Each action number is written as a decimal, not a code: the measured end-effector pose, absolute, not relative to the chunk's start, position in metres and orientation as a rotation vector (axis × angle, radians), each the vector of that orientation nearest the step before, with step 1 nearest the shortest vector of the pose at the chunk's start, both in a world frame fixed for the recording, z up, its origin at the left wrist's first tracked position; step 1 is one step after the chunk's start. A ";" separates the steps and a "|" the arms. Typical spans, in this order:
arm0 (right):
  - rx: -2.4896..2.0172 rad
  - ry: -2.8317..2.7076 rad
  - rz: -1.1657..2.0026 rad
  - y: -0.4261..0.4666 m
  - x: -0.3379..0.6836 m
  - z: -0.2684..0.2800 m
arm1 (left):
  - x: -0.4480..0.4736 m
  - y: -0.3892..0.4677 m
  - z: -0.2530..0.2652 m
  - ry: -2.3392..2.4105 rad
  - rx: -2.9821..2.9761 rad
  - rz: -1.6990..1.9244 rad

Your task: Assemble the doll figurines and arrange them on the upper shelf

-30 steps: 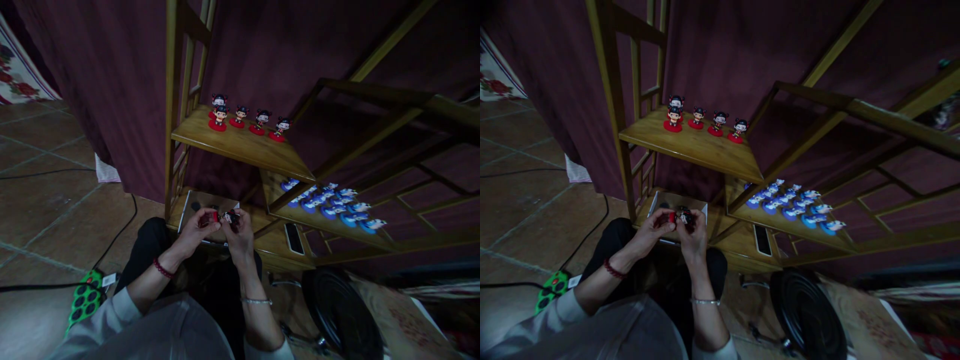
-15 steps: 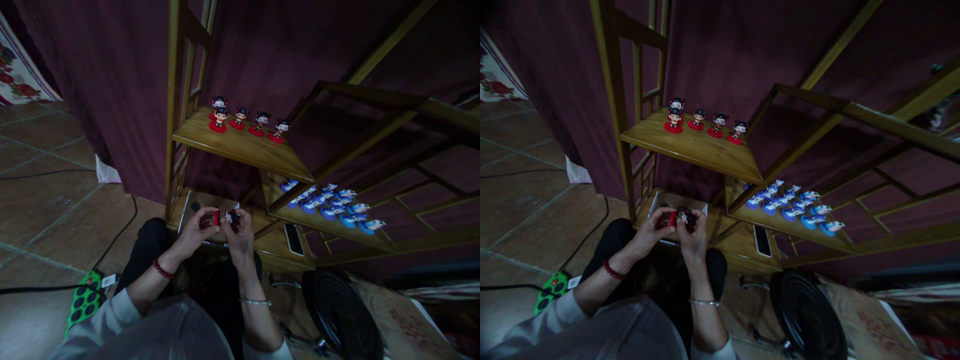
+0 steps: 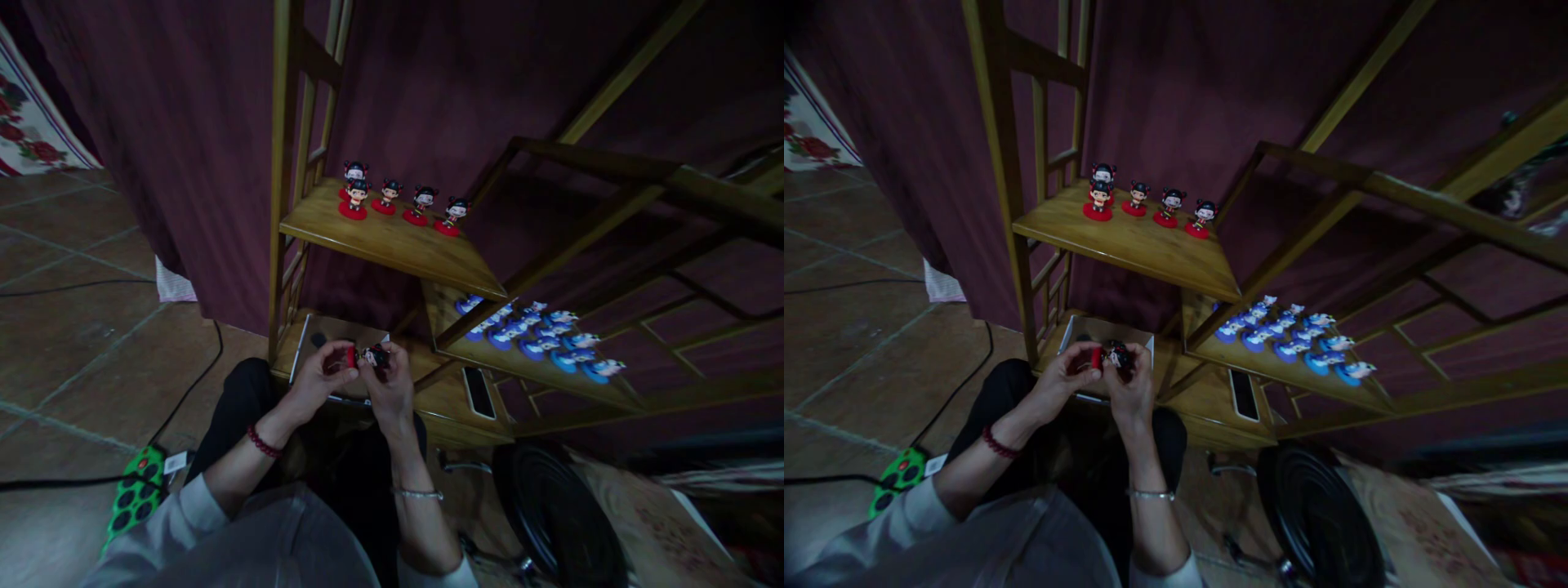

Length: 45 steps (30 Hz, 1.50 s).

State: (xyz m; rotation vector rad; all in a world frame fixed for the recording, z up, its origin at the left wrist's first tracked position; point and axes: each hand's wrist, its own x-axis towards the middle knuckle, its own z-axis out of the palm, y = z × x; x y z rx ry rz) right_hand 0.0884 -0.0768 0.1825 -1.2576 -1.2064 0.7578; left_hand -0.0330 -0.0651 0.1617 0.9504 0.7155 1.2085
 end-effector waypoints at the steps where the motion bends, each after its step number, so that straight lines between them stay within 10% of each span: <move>1: -1.255 -1.208 0.759 -0.077 0.089 0.183 | -0.033 -0.065 0.162 0.716 0.952 1.208; 45: -1.217 -1.293 0.819 -0.076 0.096 0.186 | -0.033 -0.067 0.163 0.656 0.780 1.179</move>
